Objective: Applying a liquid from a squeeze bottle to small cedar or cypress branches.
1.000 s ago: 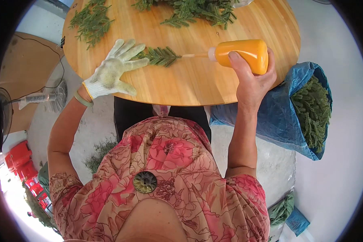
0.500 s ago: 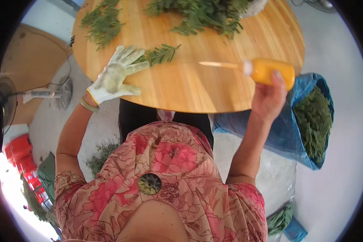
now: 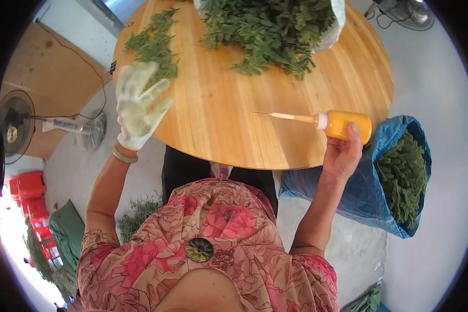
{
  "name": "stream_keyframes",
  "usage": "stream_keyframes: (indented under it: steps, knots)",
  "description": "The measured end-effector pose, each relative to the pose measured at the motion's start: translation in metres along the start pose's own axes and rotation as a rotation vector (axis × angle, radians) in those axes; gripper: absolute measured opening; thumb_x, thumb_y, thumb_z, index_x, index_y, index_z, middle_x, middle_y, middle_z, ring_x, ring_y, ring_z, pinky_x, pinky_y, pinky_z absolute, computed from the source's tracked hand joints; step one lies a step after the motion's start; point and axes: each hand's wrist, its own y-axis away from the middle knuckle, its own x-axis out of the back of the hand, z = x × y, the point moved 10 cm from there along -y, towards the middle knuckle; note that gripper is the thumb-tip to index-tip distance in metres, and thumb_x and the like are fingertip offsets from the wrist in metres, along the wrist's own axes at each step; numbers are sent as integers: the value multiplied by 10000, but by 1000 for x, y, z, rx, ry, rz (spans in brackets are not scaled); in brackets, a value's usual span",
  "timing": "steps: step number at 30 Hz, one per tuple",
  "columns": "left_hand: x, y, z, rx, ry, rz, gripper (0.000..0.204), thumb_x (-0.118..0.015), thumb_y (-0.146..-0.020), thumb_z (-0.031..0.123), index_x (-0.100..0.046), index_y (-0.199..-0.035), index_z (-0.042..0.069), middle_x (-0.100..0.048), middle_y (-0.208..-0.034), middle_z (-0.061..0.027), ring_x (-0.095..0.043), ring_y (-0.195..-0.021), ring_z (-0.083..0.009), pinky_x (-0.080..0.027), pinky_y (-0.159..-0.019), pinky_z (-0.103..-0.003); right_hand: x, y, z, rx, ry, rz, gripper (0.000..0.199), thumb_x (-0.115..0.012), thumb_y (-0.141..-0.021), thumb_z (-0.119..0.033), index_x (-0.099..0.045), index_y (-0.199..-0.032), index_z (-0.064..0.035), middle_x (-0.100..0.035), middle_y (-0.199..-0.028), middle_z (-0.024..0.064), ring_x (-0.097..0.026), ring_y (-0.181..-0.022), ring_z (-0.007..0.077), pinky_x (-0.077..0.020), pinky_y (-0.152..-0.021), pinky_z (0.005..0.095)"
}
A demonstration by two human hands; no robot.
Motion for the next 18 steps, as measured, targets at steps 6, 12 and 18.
stream_keyframes:
  steps: [6,12,18]
  knots:
    - [-116,-54,15,345,204,-225,441,-677,-867,411,-686,-1240,176,-705,-1184,-98,-666,-1072,-287,-525,-927,-397,-6,10,-5,4,-59,24,265,-651,-928,-180,-632,-1155,-43,-707,-1088,92,-701,-999,241,-573,-862,411]
    - [-149,-41,29,411,230,-428,237,-631,-856,344,-755,-964,174,-735,-952,-75,-695,-888,-282,-551,-791,-399,14,15,-23,42,-64,50,308,-652,-926,-180,-614,-1193,-31,-695,-1126,105,-687,-1044,252,-559,-907,435]
    - [-79,9,94,433,536,-731,349,-658,-856,494,-781,-966,187,-746,-938,-78,-714,-882,-288,-569,-796,-366,24,11,-23,39,-42,43,347,-656,-926,-215,-592,-1223,-47,-681,-1168,122,-671,-1094,288,-556,-932,481]
